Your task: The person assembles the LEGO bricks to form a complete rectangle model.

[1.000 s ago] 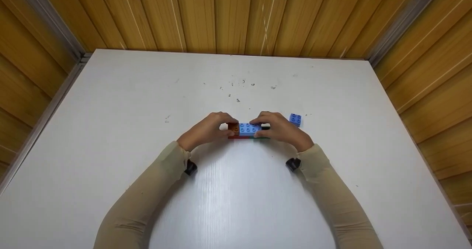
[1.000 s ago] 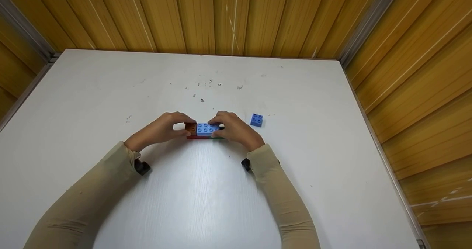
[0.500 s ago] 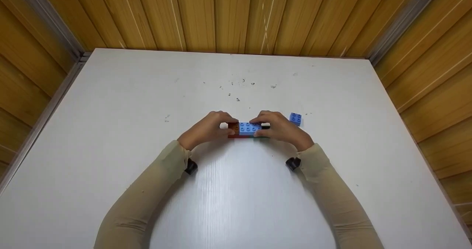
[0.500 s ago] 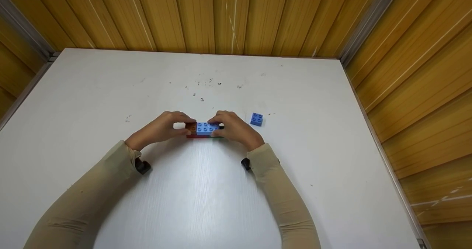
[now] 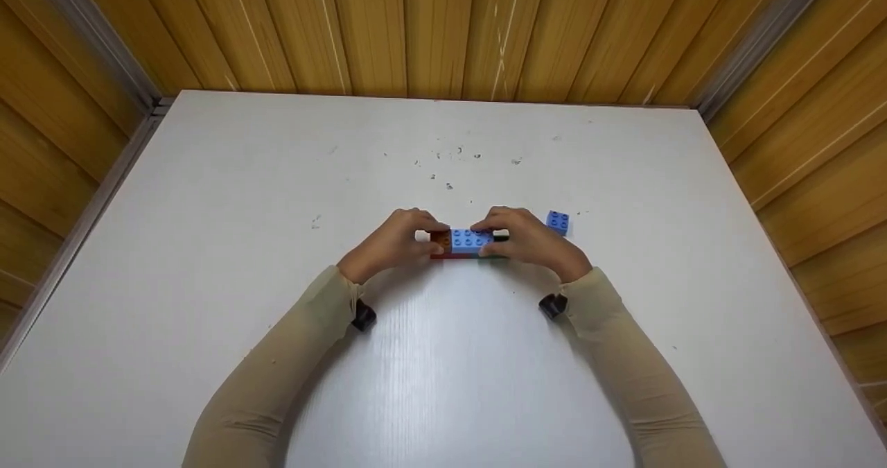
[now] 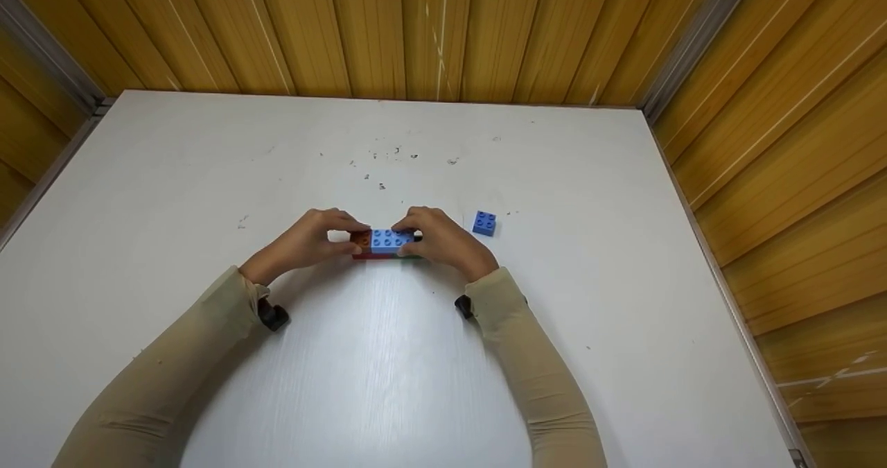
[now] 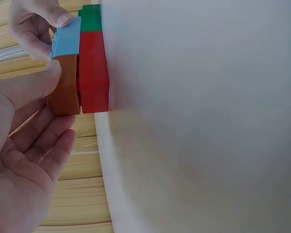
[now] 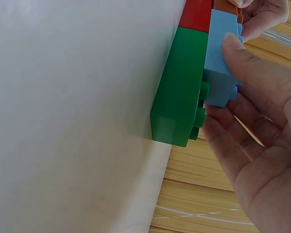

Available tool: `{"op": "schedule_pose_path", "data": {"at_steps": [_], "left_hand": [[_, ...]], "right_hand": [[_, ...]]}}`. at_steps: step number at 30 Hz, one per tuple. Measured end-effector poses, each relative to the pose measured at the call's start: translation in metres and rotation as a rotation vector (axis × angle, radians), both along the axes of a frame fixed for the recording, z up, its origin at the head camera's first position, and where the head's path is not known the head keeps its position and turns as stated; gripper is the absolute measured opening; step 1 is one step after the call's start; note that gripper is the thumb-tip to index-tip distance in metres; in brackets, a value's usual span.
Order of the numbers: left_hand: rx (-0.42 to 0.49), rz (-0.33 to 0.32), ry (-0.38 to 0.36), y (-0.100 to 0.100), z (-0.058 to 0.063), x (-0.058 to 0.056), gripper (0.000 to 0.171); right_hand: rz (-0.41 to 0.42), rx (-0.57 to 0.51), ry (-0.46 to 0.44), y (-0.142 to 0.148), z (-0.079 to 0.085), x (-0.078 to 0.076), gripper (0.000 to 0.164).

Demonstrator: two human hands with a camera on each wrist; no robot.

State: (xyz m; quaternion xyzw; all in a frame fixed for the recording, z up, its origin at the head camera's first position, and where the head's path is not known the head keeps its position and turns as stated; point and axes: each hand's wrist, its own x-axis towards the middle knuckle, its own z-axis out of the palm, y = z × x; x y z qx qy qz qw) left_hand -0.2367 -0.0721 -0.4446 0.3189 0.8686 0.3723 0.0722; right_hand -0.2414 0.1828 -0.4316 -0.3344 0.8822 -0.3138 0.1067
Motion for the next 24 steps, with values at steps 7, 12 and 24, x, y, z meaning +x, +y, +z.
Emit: {"op": "schedule_pose_path", "data": {"at_steps": [7, 12, 24], "left_hand": [[-0.033, 0.039, -0.027, 0.0042, 0.0056, 0.0013, 0.036], [-0.049, 0.056, -0.045, 0.0055, 0.0086, 0.0011, 0.036], [-0.046, 0.078, -0.072, 0.0065, 0.0076, 0.0004, 0.037]], "right_hand": [[0.010, -0.011, 0.016, 0.0003, -0.0006, -0.0005, 0.038], [0.028, -0.012, 0.026, -0.0007, 0.0001, -0.0011, 0.038], [0.041, 0.035, 0.007, -0.0007, 0.0031, -0.0011, 0.038]]}}
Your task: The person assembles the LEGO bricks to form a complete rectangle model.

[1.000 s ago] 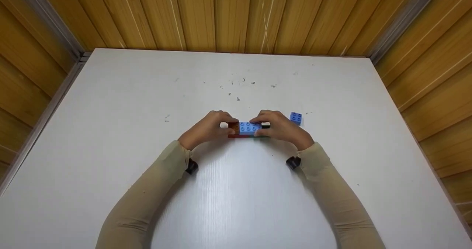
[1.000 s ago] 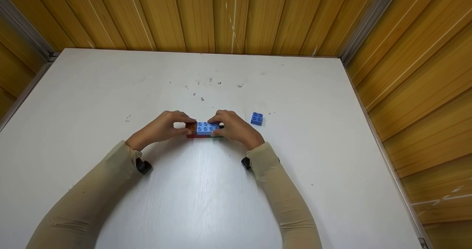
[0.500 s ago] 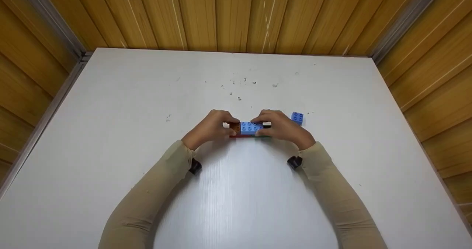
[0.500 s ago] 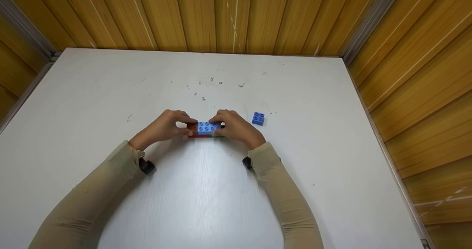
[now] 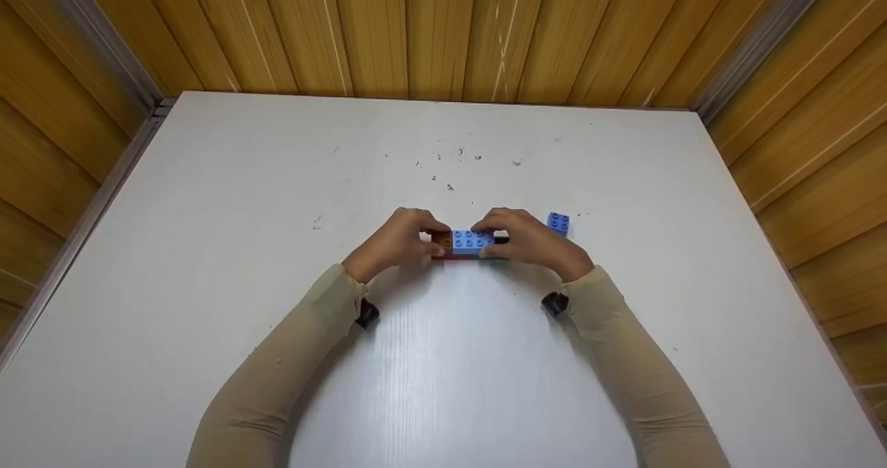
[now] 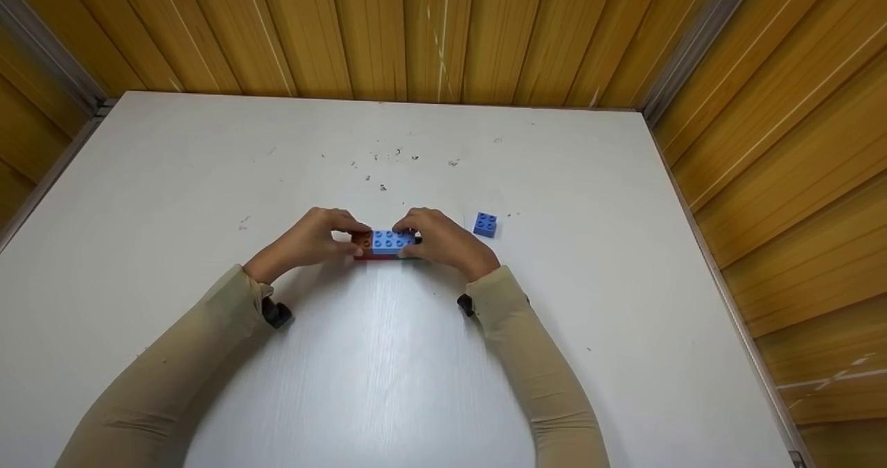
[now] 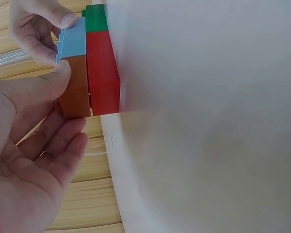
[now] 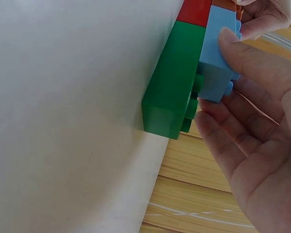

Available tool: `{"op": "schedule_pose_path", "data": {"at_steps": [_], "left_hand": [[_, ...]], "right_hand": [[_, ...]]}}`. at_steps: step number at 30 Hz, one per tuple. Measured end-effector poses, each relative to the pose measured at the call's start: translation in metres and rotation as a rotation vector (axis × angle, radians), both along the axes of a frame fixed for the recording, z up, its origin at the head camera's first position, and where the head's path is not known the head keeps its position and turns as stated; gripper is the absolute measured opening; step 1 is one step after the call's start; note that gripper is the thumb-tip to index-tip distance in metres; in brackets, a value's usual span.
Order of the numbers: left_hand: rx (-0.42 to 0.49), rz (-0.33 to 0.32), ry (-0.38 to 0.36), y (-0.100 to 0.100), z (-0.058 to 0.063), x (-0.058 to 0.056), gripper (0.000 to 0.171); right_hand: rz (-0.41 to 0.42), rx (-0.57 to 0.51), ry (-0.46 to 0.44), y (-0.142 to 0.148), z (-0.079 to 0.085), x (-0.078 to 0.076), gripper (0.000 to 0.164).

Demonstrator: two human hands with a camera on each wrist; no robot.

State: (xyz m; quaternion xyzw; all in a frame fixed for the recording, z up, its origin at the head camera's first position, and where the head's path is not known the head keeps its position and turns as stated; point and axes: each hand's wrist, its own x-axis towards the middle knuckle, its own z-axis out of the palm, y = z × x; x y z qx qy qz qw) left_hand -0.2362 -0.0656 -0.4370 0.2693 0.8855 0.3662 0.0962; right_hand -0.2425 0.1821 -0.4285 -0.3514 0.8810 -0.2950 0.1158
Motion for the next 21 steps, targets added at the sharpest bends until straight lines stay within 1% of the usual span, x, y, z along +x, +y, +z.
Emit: {"op": "schedule_pose_path", "data": {"at_steps": [8, 14, 18, 21], "left_hand": [[0.021, 0.020, -0.029, 0.001, -0.002, -0.001, 0.037], [0.028, 0.028, -0.048, 0.001, -0.002, 0.000, 0.038], [0.027, 0.028, -0.046, 0.001, -0.001, 0.000, 0.037], [0.018, 0.025, -0.036, 0.001, -0.001, 0.000, 0.037]], "right_hand": [[0.008, 0.052, -0.021, 0.001, 0.007, 0.000, 0.040], [0.013, 0.064, 0.007, 0.004, 0.011, 0.001, 0.041], [-0.002, 0.069, 0.022, 0.007, 0.013, 0.000, 0.042], [-0.013, 0.057, 0.017, 0.010, 0.013, -0.001, 0.041]]}}
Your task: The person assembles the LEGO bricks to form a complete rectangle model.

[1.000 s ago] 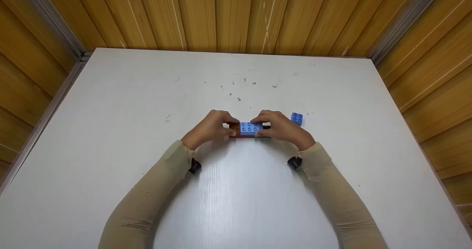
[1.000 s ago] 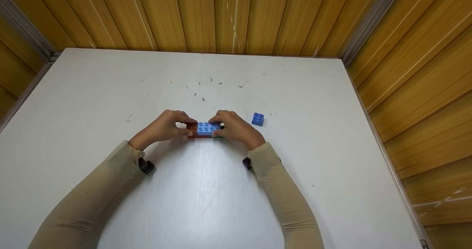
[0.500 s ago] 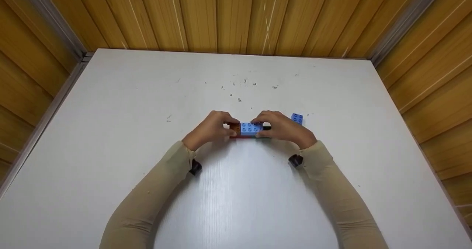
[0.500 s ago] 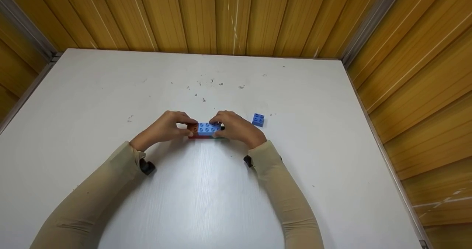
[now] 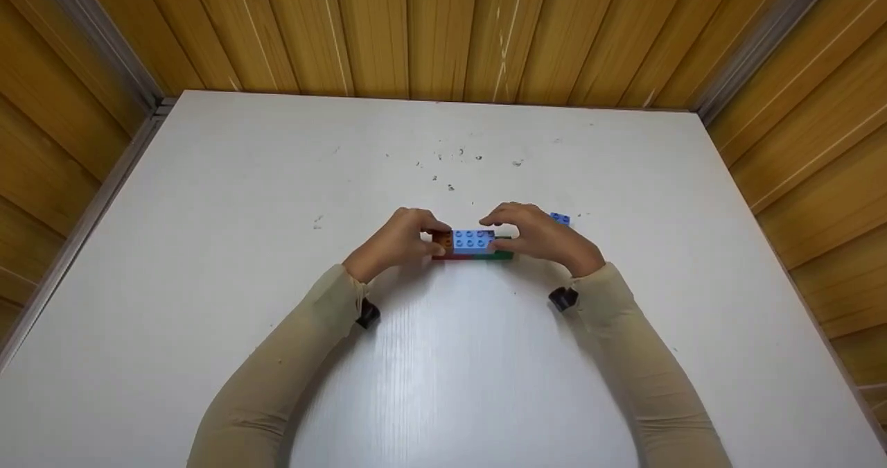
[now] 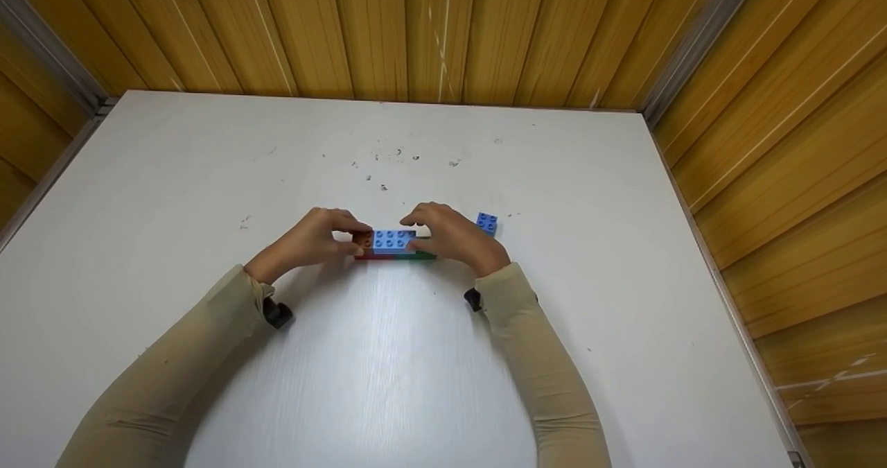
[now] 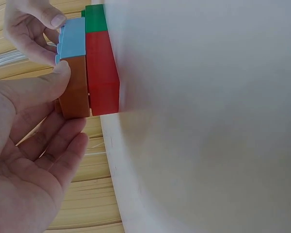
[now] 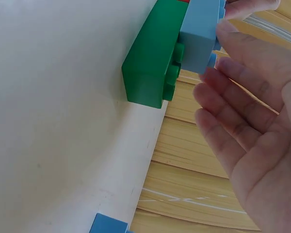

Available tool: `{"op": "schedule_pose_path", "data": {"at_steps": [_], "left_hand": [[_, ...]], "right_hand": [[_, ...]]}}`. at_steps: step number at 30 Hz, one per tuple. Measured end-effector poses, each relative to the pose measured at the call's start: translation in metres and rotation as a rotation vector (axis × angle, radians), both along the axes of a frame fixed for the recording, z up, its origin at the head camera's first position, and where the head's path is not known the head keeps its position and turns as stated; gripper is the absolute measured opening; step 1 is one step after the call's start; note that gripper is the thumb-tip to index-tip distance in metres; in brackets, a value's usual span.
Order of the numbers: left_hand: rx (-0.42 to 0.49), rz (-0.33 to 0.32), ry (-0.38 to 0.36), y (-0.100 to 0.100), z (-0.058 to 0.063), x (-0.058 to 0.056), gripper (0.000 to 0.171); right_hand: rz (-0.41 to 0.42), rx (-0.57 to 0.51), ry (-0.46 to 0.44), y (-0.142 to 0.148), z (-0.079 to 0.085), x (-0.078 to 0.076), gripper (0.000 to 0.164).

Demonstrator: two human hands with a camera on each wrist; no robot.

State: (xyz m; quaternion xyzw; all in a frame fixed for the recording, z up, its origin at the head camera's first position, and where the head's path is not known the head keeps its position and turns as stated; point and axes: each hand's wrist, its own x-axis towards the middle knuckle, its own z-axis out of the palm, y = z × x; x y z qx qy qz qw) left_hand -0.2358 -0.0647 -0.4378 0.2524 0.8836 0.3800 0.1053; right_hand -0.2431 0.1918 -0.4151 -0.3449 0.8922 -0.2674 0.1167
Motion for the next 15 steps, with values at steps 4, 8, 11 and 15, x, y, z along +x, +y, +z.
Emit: {"op": "schedule_pose_path", "data": {"at_steps": [4, 8, 11, 15], "left_hand": [[-0.016, 0.002, 0.003, 0.000, 0.000, 0.000, 0.038], [-0.019, 0.008, -0.006, 0.001, 0.000, 0.000, 0.038], [-0.013, 0.015, -0.016, 0.002, 0.000, 0.000, 0.038], [-0.012, 0.025, -0.032, 0.002, 0.000, 0.000, 0.038]], "right_hand": [[-0.020, -0.013, -0.001, 0.005, 0.001, -0.002, 0.041], [-0.033, -0.012, 0.025, 0.012, 0.001, -0.003, 0.042], [-0.044, -0.005, 0.041, 0.017, 0.001, -0.005, 0.042], [-0.077, 0.001, 0.037, 0.024, 0.001, -0.008, 0.043]]}}
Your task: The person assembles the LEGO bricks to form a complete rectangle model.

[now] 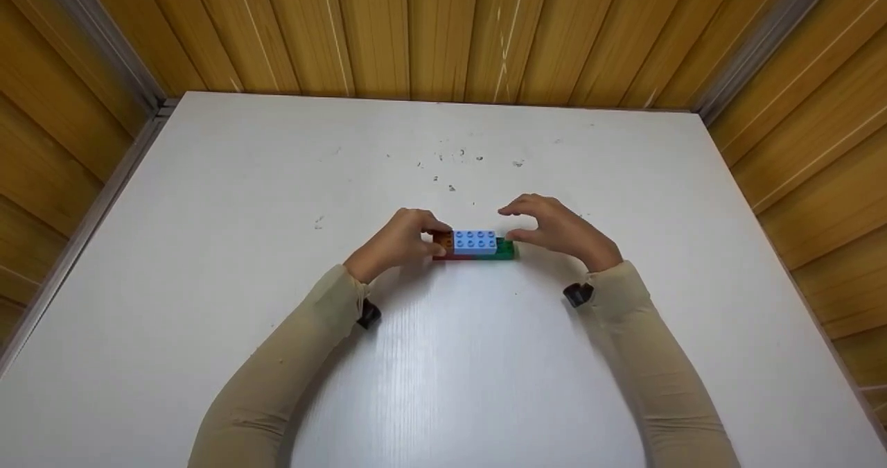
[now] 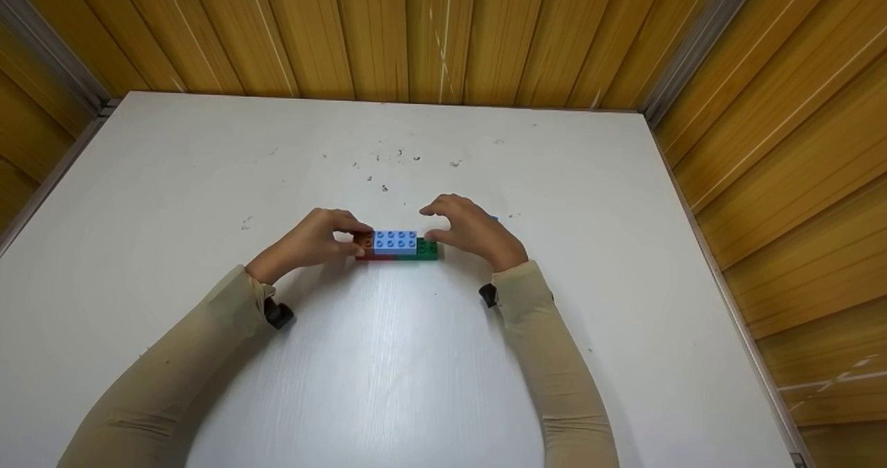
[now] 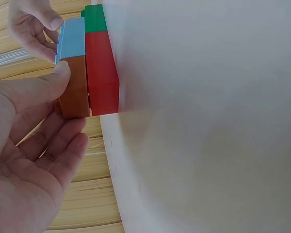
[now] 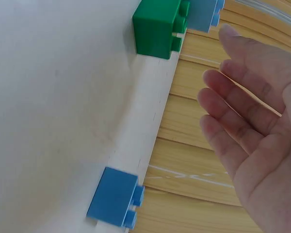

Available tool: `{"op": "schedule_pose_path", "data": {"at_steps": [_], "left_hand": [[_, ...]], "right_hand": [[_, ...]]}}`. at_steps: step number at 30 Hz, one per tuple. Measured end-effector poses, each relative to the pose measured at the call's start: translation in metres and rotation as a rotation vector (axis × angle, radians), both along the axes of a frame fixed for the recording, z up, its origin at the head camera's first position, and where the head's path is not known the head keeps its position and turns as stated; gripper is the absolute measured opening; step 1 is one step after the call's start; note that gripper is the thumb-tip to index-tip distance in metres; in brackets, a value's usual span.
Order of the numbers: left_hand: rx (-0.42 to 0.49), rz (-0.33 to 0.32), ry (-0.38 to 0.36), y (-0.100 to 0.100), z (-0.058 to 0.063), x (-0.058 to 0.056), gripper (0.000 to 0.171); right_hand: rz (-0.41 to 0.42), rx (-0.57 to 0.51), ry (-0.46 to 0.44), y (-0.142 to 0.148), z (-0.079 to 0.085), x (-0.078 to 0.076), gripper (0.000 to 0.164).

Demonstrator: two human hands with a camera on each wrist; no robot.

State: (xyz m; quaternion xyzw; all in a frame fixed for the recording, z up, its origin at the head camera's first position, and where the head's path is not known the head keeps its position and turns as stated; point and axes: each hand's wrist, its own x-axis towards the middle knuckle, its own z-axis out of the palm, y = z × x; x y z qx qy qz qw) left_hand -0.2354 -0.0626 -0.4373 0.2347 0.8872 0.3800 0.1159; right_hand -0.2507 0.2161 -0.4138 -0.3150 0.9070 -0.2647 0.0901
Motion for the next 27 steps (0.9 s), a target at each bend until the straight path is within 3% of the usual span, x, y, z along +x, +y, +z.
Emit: {"op": "schedule_pose_path", "data": {"at_steps": [13, 27], "left_hand": [[0.004, -0.029, 0.027, -0.002, 0.000, 0.000, 0.038], [0.030, -0.037, 0.048, -0.002, -0.003, -0.001, 0.036]], "right_hand": [[-0.090, 0.028, -0.012, 0.032, 0.000, -0.008, 0.049], [-0.221, 0.076, -0.124, 0.056, -0.005, -0.013, 0.050]]}}
